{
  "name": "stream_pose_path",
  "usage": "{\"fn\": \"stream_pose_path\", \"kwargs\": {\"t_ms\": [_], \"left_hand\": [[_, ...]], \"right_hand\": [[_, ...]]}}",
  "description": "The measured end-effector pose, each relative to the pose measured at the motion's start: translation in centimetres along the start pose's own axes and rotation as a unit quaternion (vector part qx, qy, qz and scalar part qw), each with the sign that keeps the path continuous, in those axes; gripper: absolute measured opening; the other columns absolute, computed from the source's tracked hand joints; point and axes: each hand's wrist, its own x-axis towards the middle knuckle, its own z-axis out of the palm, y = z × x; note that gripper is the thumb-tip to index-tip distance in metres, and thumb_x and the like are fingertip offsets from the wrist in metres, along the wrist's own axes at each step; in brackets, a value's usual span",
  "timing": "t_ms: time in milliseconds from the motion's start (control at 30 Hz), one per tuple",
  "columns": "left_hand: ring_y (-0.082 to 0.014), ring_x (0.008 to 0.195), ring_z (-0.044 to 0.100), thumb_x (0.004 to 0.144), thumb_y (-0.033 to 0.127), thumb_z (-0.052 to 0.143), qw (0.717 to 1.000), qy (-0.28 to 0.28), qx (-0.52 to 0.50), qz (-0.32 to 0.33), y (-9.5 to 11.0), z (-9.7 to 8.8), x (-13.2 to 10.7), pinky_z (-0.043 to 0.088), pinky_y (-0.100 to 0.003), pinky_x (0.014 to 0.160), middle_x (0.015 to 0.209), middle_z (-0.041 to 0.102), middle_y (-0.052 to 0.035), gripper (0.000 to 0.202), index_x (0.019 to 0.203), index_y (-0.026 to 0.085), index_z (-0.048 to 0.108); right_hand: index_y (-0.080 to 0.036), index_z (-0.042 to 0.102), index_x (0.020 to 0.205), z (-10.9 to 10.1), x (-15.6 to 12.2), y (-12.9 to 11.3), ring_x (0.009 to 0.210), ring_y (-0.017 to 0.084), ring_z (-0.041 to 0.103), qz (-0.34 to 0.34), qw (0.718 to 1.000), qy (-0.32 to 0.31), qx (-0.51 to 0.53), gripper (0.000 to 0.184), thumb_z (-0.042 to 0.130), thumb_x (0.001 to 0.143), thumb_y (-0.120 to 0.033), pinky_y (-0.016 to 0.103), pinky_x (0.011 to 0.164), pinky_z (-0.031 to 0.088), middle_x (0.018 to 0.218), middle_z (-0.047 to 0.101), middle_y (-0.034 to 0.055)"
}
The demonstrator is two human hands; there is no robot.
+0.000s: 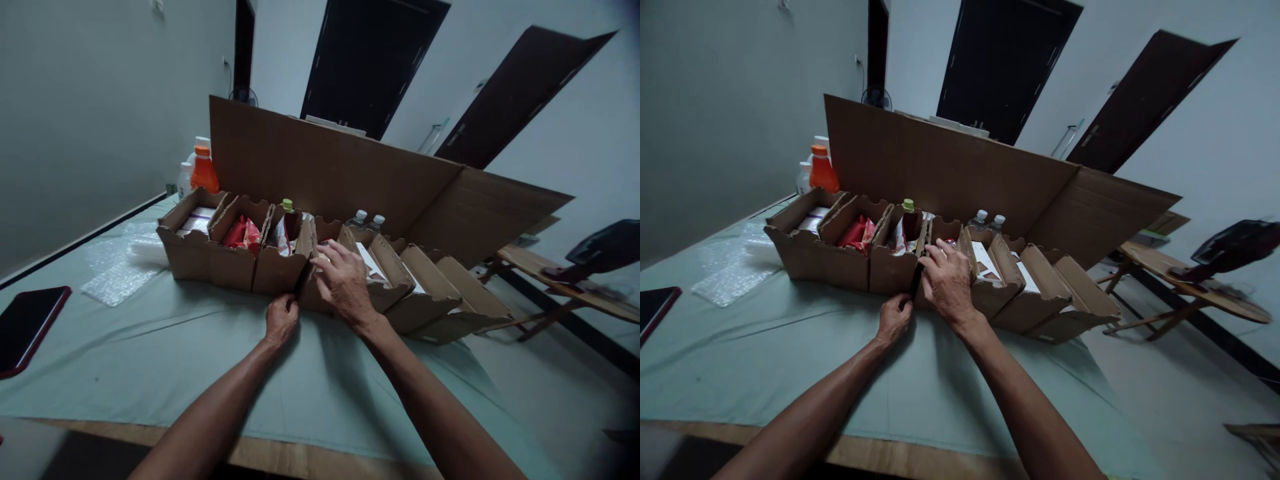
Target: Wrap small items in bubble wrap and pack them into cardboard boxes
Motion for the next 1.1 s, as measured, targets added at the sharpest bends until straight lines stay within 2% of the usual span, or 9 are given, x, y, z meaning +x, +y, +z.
{"fn": "stream_pose_path", "kwargs": {"t_ms": [133,233,367,433,533,700,867,1000,1100], "left_hand": [[-0.0203,0.086,0.068,0.084,0.014,0.053,0.999,-0.040,0.010,0.002,0.5,-0.8,-0.3,0.049,-0.029,0.080,0.098,0.078,-0.0092,0.029,0.102,0.017,0.076],[-0.0222,0.083,0.069,0.073,0.013,0.063,0.996,-0.091,0.021,0.017,0.9,-2.3,-1.6,0.049,-0.028,0.075,0.089,0.077,-0.0079,0.022,0.088,0.019,0.078],[-0.0200,0.076,0.068,0.070,0.018,0.067,0.992,-0.122,0.021,0.032,0.8,-5.6,-4.7,0.050,-0.028,0.073,0.087,0.076,-0.0046,0.023,0.090,0.021,0.078],[-0.0175,0.073,0.067,0.075,0.021,0.063,0.992,-0.118,0.016,0.030,0.5,-7.6,-6.5,0.051,-0.026,0.070,0.093,0.077,-0.0045,0.027,0.097,0.021,0.077],[-0.0164,0.068,0.066,0.079,0.026,0.058,0.996,-0.089,-0.014,0.017,-0.3,-10.4,-8.8,0.051,-0.026,0.064,0.092,0.077,-0.0060,0.027,0.098,0.019,0.076],[-0.0175,0.063,0.064,0.079,0.036,0.057,0.996,0.026,-0.080,-0.016,-1.6,-14.0,-10.7,0.052,-0.028,0.060,0.079,0.073,-0.0048,0.028,0.091,0.019,0.076],[-0.0194,0.073,0.065,0.076,0.045,0.060,0.987,0.135,-0.074,-0.033,-1.8,-16.3,-10.7,0.054,-0.029,0.064,0.088,0.072,-0.0059,0.036,0.098,0.020,0.074],[-0.0225,0.088,0.068,0.075,0.045,0.061,0.984,0.155,-0.080,-0.042,-1.1,-17.1,-10.7,0.056,-0.032,0.071,0.102,0.072,-0.0092,0.044,0.110,0.019,0.070],[-0.0243,0.099,0.069,0.074,0.039,0.062,0.988,0.119,-0.099,-0.032,-0.6,-16.8,-11.2,0.057,-0.037,0.086,0.113,0.071,-0.0107,0.047,0.115,0.019,0.067]], "right_hand": [[-0.020,0.064,0.126,1.3,2.6,-2.1,0.138,0.030,0.041,-0.021,0.999,-0.035,-0.009,0.039,0.055,0.089,-0.015,0.045,0.109,0.026,0.137,0.063,0.0102],[-0.017,0.061,0.129,1.9,4.5,-3.6,0.138,0.030,0.041,-0.034,0.996,-0.075,-0.016,0.041,0.055,0.088,-0.014,0.044,0.108,0.024,0.132,0.066,0.0117],[-0.015,0.069,0.113,2.6,6.3,-4.4,0.119,0.029,0.054,-0.022,0.991,-0.129,-0.030,0.030,0.058,0.086,-0.012,0.043,0.100,0.029,0.114,0.073,0.0151],[-0.015,0.072,0.106,2.8,6.5,-4.5,0.107,0.028,0.059,-0.019,0.991,-0.131,-0.028,0.026,0.058,0.084,-0.010,0.042,0.095,0.031,0.107,0.074,0.0149],[-0.016,0.072,0.103,2.3,5.8,-4.6,0.104,0.027,0.059,-0.021,0.991,-0.129,-0.027,0.028,0.058,0.082,-0.007,0.042,0.094,0.031,0.101,0.074,0.0131],[-0.018,0.071,0.101,-0.3,1.7,-5.9,0.107,0.026,0.059,-0.044,0.991,-0.129,-0.011,0.028,0.060,0.078,-0.006,0.043,0.103,0.030,0.102,0.075,0.0089],[-0.021,0.068,0.093,-4.8,-5.8,-7.1,0.112,0.025,0.060,-0.095,0.989,-0.078,0.086,0.026,0.056,0.079,-0.002,0.046,0.112,0.025,0.093,0.075,0.0043],[-0.029,0.067,0.096,-8.5,-12.2,-5.1,0.119,0.024,0.059,-0.089,0.983,-0.039,0.157,0.031,0.052,0.085,-0.005,0.047,0.110,0.032,0.100,0.075,0.0005],[-0.033,0.068,0.096,-10.4,-16.4,-2.2,0.126,0.028,0.057,-0.043,0.991,0.014,0.124,0.028,0.052,0.088,-0.011,0.050,0.100,0.042,0.120,0.071,0.0027]]}}
